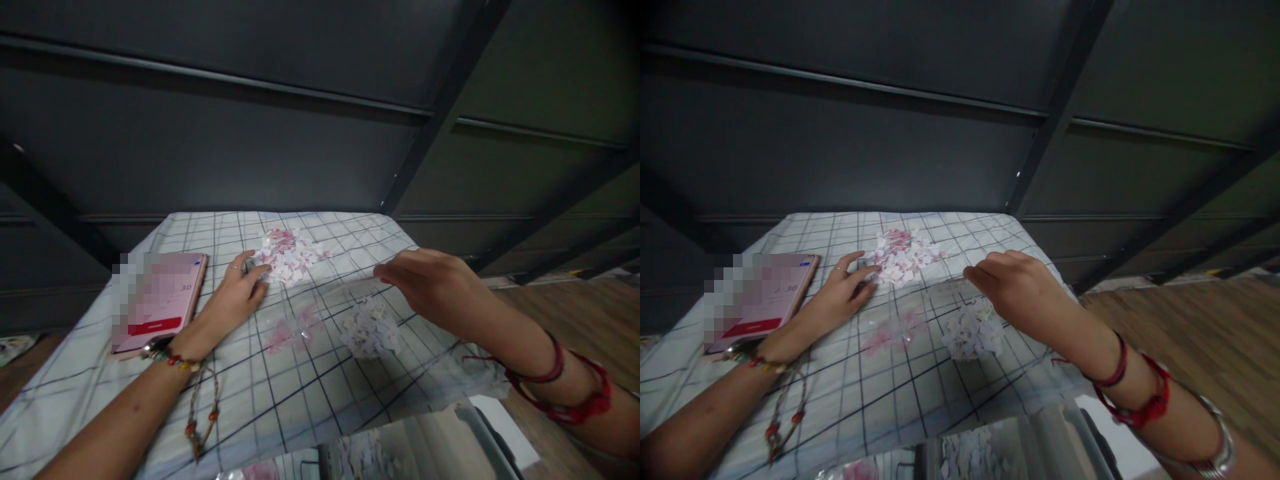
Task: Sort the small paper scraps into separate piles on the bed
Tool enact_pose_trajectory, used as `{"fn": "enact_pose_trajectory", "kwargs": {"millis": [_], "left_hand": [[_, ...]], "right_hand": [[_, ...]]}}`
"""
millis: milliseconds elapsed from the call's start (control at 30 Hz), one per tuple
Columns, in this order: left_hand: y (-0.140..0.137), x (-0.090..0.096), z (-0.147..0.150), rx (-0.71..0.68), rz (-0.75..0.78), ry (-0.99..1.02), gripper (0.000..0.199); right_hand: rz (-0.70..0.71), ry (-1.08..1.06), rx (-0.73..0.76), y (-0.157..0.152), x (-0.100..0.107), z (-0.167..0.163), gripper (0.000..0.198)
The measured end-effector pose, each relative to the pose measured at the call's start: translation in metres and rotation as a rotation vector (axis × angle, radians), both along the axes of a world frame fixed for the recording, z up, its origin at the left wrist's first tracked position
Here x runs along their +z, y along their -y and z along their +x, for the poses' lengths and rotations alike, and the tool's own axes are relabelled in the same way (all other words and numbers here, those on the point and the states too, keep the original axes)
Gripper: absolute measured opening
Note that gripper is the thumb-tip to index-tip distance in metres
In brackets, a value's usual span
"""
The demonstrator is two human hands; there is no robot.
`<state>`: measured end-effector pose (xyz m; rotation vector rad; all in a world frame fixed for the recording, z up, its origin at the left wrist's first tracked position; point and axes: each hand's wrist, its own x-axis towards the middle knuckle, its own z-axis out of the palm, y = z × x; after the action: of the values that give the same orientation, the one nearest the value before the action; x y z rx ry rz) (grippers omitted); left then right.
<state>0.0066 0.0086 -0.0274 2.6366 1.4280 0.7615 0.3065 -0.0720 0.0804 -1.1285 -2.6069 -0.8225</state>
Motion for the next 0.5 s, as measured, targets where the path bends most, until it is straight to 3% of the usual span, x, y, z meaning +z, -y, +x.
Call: {"fn": "enact_pose_trajectory", "kwargs": {"millis": [167,367,500], "left_hand": [[0.000,0.000,0.000,0.001,0.001,0.004,0.033],[0.000,-0.001,0.000,-0.007,0.019,-0.008,0.034],[-0.001,-0.001,0.000,-0.006,0.012,-0.010,0.033]], "right_hand": [[-0.036,0.027,-0.189,-0.004,0.001,0.000,0.041],[-0.060,-0.001,-0.020,0.004,-0.004,-0.005,0.038],[-0.016,0.018,-0.076,0.008,0.003,-0.006,0.043]]}}
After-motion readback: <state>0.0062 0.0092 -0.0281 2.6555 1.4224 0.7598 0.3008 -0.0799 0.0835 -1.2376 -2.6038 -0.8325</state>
